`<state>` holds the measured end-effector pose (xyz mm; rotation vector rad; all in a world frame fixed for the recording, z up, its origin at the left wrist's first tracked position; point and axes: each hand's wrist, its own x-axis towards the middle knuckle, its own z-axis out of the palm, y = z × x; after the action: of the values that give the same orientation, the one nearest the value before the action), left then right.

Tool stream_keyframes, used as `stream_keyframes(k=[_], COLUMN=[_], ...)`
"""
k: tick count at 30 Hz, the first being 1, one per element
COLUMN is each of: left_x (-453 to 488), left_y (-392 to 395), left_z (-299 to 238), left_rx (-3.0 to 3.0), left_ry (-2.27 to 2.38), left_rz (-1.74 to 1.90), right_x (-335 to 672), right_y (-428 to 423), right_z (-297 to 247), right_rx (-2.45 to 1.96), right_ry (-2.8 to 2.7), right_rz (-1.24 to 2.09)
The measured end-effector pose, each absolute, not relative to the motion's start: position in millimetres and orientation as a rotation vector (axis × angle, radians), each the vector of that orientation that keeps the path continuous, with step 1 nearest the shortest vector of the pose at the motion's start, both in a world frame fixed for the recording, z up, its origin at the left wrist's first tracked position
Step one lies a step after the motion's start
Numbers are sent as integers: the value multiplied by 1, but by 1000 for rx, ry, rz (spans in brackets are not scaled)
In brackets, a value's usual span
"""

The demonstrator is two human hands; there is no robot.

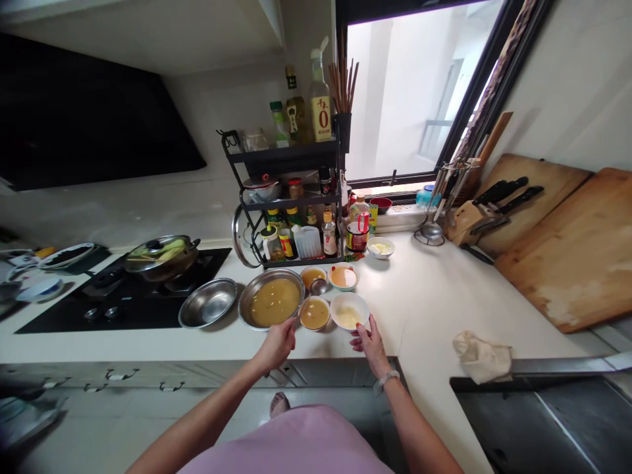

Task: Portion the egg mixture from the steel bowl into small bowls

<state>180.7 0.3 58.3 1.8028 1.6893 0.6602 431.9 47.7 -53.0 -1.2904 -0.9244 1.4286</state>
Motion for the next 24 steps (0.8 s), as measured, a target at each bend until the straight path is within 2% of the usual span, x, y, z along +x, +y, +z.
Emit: stream_keyframes(k=[5,10,17,19,24], left_x=[135,101,99,100,95], left_y=[-5,-7,-1,0,-3], left_z=[63,58,54,55,60], left_rx=[1562,1544,1392,1311,814], left_ry=[1921,2191,2124,2065,1640], left_rz=[647,317,248,307,751], right_x=[432,432,431,430,430], right_y=[47,46,46,46,45], right_z=[-54,-56,-57,-57,-55], right_rx=[-1298,-1315,-1316,-1315,-1323], right_ry=[-925,-935,-948,-945,-931], right_rz=[1411,1386,1367,1361,1347])
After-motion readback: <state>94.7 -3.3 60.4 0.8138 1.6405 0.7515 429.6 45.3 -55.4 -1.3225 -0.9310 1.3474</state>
